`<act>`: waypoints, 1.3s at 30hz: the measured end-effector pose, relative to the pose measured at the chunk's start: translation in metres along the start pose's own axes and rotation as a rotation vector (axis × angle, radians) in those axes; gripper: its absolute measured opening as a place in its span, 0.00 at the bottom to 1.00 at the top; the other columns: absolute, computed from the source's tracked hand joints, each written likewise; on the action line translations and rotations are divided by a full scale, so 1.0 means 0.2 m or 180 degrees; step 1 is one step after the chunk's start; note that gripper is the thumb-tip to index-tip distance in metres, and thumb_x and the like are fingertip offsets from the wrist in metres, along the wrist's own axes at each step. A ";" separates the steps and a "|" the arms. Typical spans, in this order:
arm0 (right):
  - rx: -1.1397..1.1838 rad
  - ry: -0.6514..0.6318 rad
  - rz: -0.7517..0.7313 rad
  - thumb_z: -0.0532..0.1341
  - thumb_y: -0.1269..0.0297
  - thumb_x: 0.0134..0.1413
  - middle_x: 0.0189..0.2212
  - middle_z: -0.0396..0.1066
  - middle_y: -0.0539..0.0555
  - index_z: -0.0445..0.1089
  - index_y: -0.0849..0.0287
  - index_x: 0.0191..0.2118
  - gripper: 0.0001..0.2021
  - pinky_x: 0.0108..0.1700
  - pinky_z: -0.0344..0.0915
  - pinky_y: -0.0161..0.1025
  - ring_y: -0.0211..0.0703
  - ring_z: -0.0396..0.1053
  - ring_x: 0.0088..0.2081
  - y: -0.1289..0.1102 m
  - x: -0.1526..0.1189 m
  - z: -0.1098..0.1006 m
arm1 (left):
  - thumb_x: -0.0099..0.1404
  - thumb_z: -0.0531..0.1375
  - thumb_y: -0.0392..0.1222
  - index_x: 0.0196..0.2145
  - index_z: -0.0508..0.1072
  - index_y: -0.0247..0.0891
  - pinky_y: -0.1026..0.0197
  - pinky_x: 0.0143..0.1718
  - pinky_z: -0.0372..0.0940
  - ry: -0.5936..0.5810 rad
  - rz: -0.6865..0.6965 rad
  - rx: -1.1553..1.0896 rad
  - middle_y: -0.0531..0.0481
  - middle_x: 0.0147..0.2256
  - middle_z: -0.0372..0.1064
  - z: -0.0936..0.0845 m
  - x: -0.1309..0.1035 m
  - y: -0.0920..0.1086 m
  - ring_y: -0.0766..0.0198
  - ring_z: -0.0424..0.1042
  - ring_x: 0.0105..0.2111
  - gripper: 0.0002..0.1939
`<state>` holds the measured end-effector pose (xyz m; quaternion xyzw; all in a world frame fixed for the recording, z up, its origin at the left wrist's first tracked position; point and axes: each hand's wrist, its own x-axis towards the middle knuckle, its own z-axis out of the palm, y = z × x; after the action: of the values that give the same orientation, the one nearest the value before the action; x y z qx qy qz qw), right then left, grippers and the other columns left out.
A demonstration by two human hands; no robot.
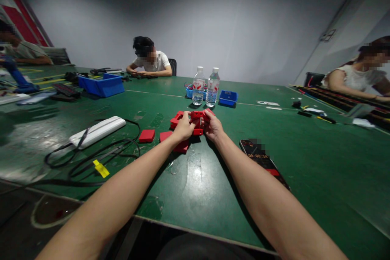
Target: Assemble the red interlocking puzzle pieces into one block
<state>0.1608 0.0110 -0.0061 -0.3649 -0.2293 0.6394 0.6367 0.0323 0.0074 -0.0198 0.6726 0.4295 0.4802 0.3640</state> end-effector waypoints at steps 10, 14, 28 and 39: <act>-0.0082 0.0106 -0.0412 0.67 0.69 0.41 0.18 0.69 0.45 0.68 0.61 0.31 0.09 0.16 0.59 0.28 0.30 0.62 0.15 0.01 -0.04 0.02 | 0.62 0.56 0.40 0.47 0.58 0.36 0.55 0.37 0.67 0.0014 0.0058 0.0858 0.40 0.36 0.73 0.00 -0.04 0.07 0.56 0.75 0.34 0.16; -0.0103 0.0166 -0.0545 0.68 0.69 0.40 0.14 0.66 0.42 0.67 0.61 0.28 0.08 0.13 0.52 0.28 0.27 0.54 0.12 0.02 -0.03 0.02 | 0.62 0.55 0.37 0.50 0.57 0.36 0.56 0.39 0.66 0.0003 0.0127 0.1197 0.39 0.38 0.73 0.01 -0.06 0.10 0.55 0.74 0.37 0.19; -0.0230 0.0380 -0.0653 0.66 0.73 0.38 0.14 0.68 0.43 0.70 0.61 0.28 0.07 0.15 0.52 0.28 0.29 0.58 0.14 0.04 -0.01 0.02 | 0.62 0.53 0.35 0.53 0.55 0.36 0.59 0.36 0.65 -0.0153 0.0134 0.1574 0.41 0.34 0.73 0.02 -0.07 0.11 0.56 0.74 0.34 0.21; -0.0289 0.0309 -0.0731 0.67 0.64 0.37 0.18 0.70 0.45 0.69 0.61 0.26 0.09 0.22 0.62 0.31 0.33 0.64 0.20 0.06 0.00 0.01 | 0.62 0.51 0.35 0.52 0.57 0.35 0.59 0.33 0.64 -0.0193 0.0093 0.1752 0.43 0.30 0.72 0.02 -0.08 0.13 0.56 0.73 0.29 0.19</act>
<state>0.1511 0.0105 -0.0132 -0.3952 -0.2672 0.5329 0.6989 0.0388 -0.0174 -0.0030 0.7664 0.5230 0.3302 0.1733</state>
